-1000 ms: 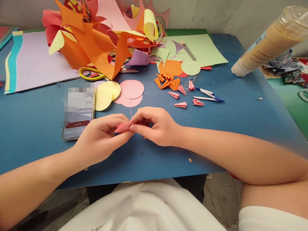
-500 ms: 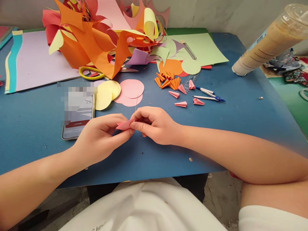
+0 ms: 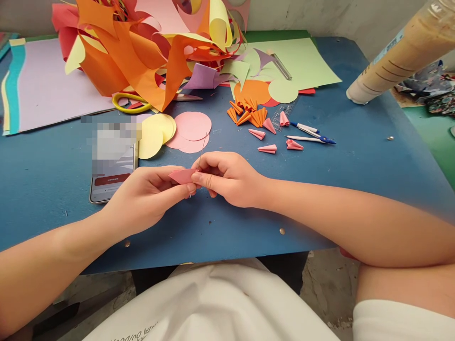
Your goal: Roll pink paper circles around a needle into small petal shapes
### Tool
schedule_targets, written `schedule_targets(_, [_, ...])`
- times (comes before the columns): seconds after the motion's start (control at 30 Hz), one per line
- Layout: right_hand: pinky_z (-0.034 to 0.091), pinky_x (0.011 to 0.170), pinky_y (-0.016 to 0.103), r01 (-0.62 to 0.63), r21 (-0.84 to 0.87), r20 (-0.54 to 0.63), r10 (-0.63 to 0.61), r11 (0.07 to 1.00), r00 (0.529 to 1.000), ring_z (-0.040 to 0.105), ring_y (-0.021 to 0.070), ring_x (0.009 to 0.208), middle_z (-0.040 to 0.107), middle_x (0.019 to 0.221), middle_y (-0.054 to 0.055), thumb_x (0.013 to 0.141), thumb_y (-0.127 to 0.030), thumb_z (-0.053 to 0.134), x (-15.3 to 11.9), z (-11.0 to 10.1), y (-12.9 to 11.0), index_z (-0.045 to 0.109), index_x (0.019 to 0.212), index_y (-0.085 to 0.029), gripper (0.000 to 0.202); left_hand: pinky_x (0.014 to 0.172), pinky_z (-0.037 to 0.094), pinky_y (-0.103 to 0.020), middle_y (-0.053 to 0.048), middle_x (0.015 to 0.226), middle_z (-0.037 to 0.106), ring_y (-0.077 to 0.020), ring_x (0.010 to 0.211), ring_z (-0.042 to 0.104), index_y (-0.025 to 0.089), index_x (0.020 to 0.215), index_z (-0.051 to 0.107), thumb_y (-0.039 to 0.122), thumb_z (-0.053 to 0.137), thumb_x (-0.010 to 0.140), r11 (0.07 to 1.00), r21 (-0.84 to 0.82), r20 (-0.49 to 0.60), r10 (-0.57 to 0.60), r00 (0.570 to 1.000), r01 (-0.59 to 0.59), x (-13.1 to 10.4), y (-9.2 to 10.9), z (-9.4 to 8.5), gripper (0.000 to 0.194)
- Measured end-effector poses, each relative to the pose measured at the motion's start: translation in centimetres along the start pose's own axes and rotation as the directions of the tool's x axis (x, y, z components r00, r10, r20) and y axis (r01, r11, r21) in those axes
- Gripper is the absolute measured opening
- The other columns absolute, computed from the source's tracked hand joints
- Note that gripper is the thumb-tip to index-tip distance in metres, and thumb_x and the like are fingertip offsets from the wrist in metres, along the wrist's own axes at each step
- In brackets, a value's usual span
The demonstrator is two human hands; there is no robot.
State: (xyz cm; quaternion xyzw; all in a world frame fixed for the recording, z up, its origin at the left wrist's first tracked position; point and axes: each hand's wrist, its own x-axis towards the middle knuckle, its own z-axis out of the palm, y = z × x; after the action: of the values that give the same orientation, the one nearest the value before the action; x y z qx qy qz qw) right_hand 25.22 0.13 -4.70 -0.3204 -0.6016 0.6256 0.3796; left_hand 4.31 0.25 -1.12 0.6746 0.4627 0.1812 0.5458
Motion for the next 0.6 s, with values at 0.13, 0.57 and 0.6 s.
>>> schedule_targets(0.13, [0.049,0.054,0.021,-0.001,-0.001,0.007,0.001,1.0,1.0,0.057,0.0083,0.058,0.067,0.08,0.001,0.098,-0.04,0.074,0.03,-0.02,0.0,0.066,0.094,-0.013,0.028,0.058,0.043,-0.023,-0.002,0.082,0.074,-0.0153,0.075,0.06,0.02,0.089,0.081,0.033,0.064,0.093,1.0,0.014,-0.001,0.011,1.0,-0.011,0.01,0.06,-0.02,0.022])
schedule_targets(0.57, [0.047,0.053,0.021,0.012,-0.105,-0.051,-0.017,0.994,0.999,0.058,0.0094,0.058,0.062,0.076,0.0,0.101,-0.024,0.065,-0.1,0.07,0.14,0.067,0.093,-0.012,0.014,0.054,0.042,-0.023,0.0,0.072,0.065,-0.0116,0.064,0.053,0.017,0.08,0.075,0.032,0.074,0.087,0.999,-0.019,-0.05,0.038,0.998,-0.039,0.09,-0.06,0.41,0.016])
schedule_targets(0.6, [0.047,0.053,0.021,0.013,-0.116,-0.057,-0.02,0.993,0.998,0.058,0.0095,0.058,0.061,0.075,0.0,0.101,-0.024,0.064,-0.07,0.08,0.15,0.067,0.093,-0.012,0.014,0.054,0.04,-0.022,0.0,0.07,0.063,-0.0111,0.064,0.051,0.017,0.075,0.072,0.031,0.074,0.087,0.998,0.021,-0.09,0.058,0.994,-0.057,0.07,-0.05,0.51,0.018])
